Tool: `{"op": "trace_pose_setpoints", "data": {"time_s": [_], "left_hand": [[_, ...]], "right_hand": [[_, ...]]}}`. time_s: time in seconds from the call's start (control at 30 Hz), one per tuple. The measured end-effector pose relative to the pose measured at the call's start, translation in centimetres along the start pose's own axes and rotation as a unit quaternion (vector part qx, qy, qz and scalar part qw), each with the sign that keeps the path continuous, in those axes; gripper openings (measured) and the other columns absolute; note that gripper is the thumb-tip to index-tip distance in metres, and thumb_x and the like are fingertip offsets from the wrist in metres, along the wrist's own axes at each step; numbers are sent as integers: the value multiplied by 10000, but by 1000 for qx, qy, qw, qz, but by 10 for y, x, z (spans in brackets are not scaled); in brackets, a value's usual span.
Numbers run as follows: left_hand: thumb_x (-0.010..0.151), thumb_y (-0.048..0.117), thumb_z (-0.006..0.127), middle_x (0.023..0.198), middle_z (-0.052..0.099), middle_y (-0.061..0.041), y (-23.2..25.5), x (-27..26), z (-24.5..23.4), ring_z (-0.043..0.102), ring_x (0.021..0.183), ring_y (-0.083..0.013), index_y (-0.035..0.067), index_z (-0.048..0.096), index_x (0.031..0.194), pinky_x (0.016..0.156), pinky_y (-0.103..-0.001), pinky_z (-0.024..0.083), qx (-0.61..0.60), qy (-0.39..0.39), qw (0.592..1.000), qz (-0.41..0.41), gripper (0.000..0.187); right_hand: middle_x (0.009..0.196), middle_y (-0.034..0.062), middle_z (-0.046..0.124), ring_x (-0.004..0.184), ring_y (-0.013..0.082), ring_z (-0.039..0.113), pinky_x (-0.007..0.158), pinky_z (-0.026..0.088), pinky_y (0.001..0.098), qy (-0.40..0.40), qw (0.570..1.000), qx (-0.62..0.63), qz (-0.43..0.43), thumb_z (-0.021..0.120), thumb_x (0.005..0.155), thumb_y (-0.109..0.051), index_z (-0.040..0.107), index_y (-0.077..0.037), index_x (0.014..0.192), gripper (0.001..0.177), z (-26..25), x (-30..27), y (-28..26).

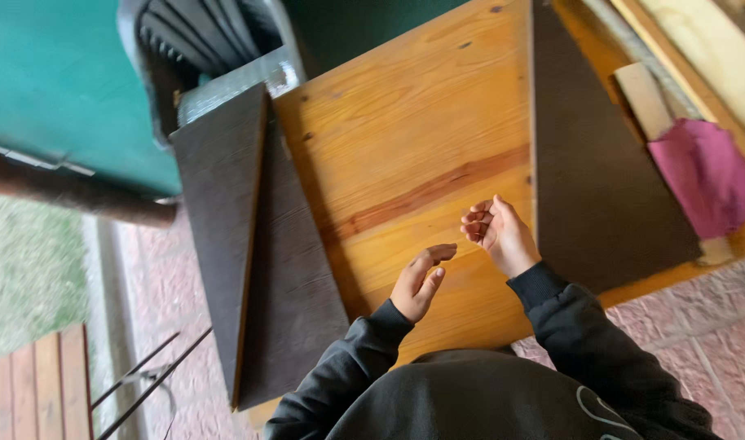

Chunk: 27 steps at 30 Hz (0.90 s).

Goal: The person wipes the surface of several dark triangular wooden pieces with a pink cloth on a wooden workbench. They handle the pieces one at a time, wiping each surface, then repositioning or stacking them on the bench.

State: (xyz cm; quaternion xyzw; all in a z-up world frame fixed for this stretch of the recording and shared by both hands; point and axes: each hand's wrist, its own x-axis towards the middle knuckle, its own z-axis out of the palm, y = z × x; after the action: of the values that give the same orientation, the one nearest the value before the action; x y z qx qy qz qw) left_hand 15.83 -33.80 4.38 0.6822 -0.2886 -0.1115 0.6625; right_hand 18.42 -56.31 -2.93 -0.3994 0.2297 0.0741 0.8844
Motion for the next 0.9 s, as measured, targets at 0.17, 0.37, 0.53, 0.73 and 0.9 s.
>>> {"op": "trace_pose_setpoints", "data": {"time_s": [0.17,0.37,0.53,0.73,0.9], "left_hand": [[1078,202,488,1277,644,-200,-34,28,60,649,1155,-330,6,621,1301,986,-449,503,-46,-22,999,-13,326],[1032,147,586,1221,693,-166,-82,48,132,698,1099,-314,26,673,1237,938,-418,545,-81,-51,989,-115,254],[985,151,647,1152,716,-153,-128,49,181,701,1089,-310,78,697,1243,931,-409,563,-40,-59,981,-181,272],[967,252,664,1191,710,-61,-158,47,204,694,1097,-288,211,709,1229,906,-396,562,57,-66,978,-188,269],[902,215,717,1379,530,-245,-144,47,210,573,1183,-511,114,624,1282,975,-579,507,156,-7,982,-104,404]], "right_hand": [[942,87,684,813,234,696,716,547,340,40,999,1,-8,455,1054,-525,611,-122,1047,432,-65,-16,-42],[986,109,738,883,238,729,774,577,347,94,995,-20,-23,501,1049,-420,639,-130,1023,321,-143,-22,-88],[1038,91,735,970,217,718,817,562,344,141,986,-74,-50,513,1049,-338,613,-155,1039,210,-203,-30,-144],[1139,119,704,1070,286,684,862,544,400,219,919,-313,-94,638,1015,-416,628,-202,1127,242,-305,-34,-166],[1262,89,686,1198,296,632,1010,499,419,230,801,-545,-94,704,966,-469,690,-199,1211,365,-358,-39,-155]]}}
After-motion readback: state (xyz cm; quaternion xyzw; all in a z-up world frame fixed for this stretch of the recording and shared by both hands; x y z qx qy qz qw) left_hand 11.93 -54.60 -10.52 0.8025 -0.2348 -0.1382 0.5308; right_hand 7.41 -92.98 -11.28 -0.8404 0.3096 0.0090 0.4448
